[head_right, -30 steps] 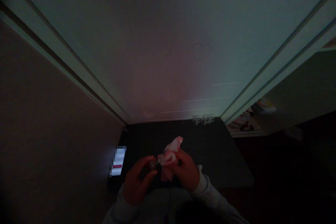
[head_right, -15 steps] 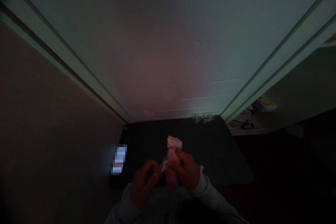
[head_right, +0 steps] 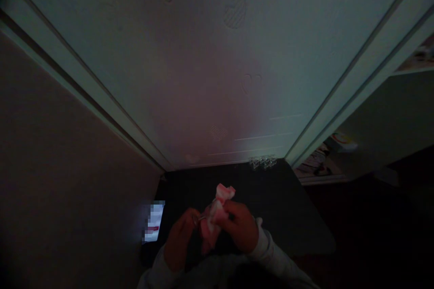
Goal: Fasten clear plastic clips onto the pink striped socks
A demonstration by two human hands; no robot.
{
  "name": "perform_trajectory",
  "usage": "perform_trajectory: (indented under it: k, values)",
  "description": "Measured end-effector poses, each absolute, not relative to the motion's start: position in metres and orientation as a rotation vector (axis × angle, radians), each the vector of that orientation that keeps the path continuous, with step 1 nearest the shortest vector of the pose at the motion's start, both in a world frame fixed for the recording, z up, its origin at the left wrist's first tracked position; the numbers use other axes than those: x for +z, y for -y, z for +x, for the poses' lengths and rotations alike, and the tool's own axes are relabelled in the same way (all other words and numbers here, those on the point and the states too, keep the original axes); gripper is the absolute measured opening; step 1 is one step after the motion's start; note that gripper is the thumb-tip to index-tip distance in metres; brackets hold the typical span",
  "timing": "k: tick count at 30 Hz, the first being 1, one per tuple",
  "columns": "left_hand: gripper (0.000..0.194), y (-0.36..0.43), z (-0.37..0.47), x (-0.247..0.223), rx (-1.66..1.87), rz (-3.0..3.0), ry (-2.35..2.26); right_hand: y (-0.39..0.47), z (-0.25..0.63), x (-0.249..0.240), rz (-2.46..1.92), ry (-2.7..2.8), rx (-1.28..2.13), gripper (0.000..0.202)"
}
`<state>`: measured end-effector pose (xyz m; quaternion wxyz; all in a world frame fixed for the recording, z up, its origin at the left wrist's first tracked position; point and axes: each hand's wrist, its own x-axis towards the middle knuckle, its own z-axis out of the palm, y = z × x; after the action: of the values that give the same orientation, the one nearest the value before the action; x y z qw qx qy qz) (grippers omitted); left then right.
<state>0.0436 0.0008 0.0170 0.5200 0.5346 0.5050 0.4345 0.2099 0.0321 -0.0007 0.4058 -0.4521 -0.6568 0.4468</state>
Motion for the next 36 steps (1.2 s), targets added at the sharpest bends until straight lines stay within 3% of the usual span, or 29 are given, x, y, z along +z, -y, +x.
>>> perform_trajectory:
  k: [5, 10, 13, 16, 24, 29, 36]
  values:
    - [0.047, -0.013, 0.037, 0.036, 1.094, 1.446, -1.238, -0.045, 0.213, 0.026, -1.103, 1.503, 1.078, 0.014]
    - [0.056, -0.021, 0.037, 0.041, 1.278, 1.664, -1.371, -0.053, 0.212, 0.05, -1.033, 1.565, 0.926, 0.027]
    - [0.038, -0.026, 0.035, 0.052, 1.406, 1.789, -1.443, -0.056, 0.209, 0.066, -0.983, 1.578, 0.829, 0.031]
    - [0.029, -0.031, 0.028, 0.078, 1.431, 1.925, -1.394, -0.06, 0.207, 0.087, -0.831, 1.606, 0.807, 0.031]
    - [0.033, -0.034, 0.037, 0.166, 1.444, 2.151, -1.194, -0.073, 0.206, 0.141, -0.653, 1.614, 0.638, 0.009]
    - [0.035, -0.042, 0.054, 0.192, 1.587, 2.129, -1.072, -0.086, 0.205, 0.167, -0.546, 1.549, 0.537, 0.022]
    - [0.042, -0.04, 0.065, 0.19, 1.624, 1.862, -0.939, -0.079, 0.193, 0.169, -0.477, 1.361, 0.493, 0.033]
